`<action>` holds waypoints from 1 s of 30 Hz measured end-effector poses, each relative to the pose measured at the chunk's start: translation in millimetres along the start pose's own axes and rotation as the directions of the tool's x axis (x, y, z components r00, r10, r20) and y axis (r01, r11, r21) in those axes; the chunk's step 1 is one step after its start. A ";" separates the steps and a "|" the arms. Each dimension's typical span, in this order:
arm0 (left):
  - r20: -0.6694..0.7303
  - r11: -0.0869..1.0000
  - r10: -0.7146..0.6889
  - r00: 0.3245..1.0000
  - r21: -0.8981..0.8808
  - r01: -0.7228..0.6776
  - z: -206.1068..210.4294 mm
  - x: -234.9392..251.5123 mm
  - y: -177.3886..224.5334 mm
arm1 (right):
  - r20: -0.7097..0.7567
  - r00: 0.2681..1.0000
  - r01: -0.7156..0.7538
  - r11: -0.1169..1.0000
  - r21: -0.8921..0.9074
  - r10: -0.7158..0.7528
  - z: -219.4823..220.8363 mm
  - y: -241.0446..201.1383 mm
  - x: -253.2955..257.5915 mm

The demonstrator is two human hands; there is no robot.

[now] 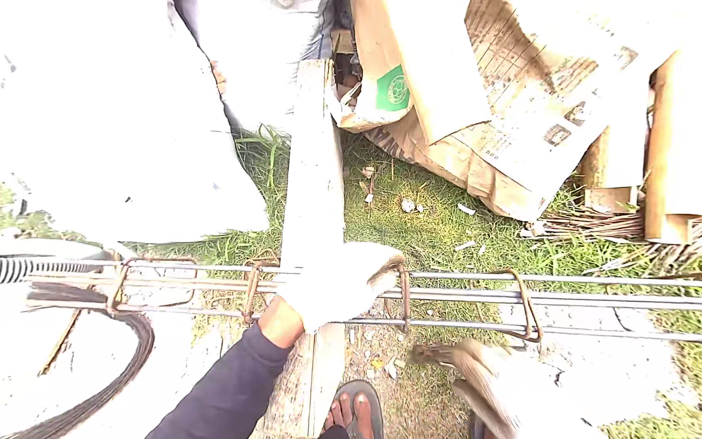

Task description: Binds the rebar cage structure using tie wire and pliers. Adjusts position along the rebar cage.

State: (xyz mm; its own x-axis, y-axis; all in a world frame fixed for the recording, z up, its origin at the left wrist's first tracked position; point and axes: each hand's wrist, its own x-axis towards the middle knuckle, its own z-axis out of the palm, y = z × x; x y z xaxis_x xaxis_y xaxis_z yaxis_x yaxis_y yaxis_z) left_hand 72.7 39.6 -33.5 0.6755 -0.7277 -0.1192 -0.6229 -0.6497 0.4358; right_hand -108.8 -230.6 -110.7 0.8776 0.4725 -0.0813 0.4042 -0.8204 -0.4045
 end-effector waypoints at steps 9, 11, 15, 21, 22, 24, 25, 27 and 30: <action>-0.088 0.990 0.063 0.994 0.128 -0.052 12.1 -4.9 4.6 | -0.357 0.934 -0.054 0.986 -0.159 -0.006 -35.1 -54.1 68.6; -0.116 0.986 0.065 0.991 0.158 -0.046 15.4 -6.4 6.9 | -0.328 0.941 -0.113 0.991 -0.068 0.085 -29.4 -59.9 74.9; -0.134 0.990 0.052 0.990 0.137 -0.033 17.5 -6.8 7.7 | -0.305 0.944 -0.136 0.991 0.000 0.130 -27.1 -59.2 76.9; -0.113 0.999 0.025 0.993 0.048 -0.019 15.2 -6.6 4.9 | -0.349 0.934 -0.083 0.996 0.010 0.081 -30.8 -59.4 75.7; -0.098 0.999 0.002 0.995 0.038 0.002 12.9 -6.1 5.6 | -0.350 0.934 -0.071 0.997 0.006 0.069 -30.5 -57.7 77.2; -0.107 0.999 -0.015 0.994 0.037 0.019 14.5 -6.1 5.6 | -0.338 0.940 -0.069 0.997 -0.029 0.055 -28.4 -55.5 77.2; -0.121 0.999 -0.012 0.993 0.039 0.017 17.1 -7.7 6.1 | -0.336 0.940 -0.076 0.996 -0.054 0.053 -26.1 -54.8 77.1; -0.144 0.999 -0.008 0.990 0.042 0.014 17.7 -7.4 6.9 | -0.358 0.933 -0.083 0.991 -0.102 0.041 -22.4 -52.3 79.2; -0.172 0.999 0.003 0.985 0.043 0.004 17.5 -7.2 8.4 | -0.404 0.915 -0.063 0.990 -0.128 0.006 -17.4 -49.9 80.7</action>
State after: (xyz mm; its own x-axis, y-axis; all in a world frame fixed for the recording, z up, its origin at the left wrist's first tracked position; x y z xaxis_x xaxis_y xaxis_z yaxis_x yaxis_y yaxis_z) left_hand 55.7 35.5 -44.5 0.7314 -0.6809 0.0376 -0.6363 -0.6616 0.3968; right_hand -53.6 -157.2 -81.2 0.9094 0.2972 0.2910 0.3777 -0.8831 -0.2784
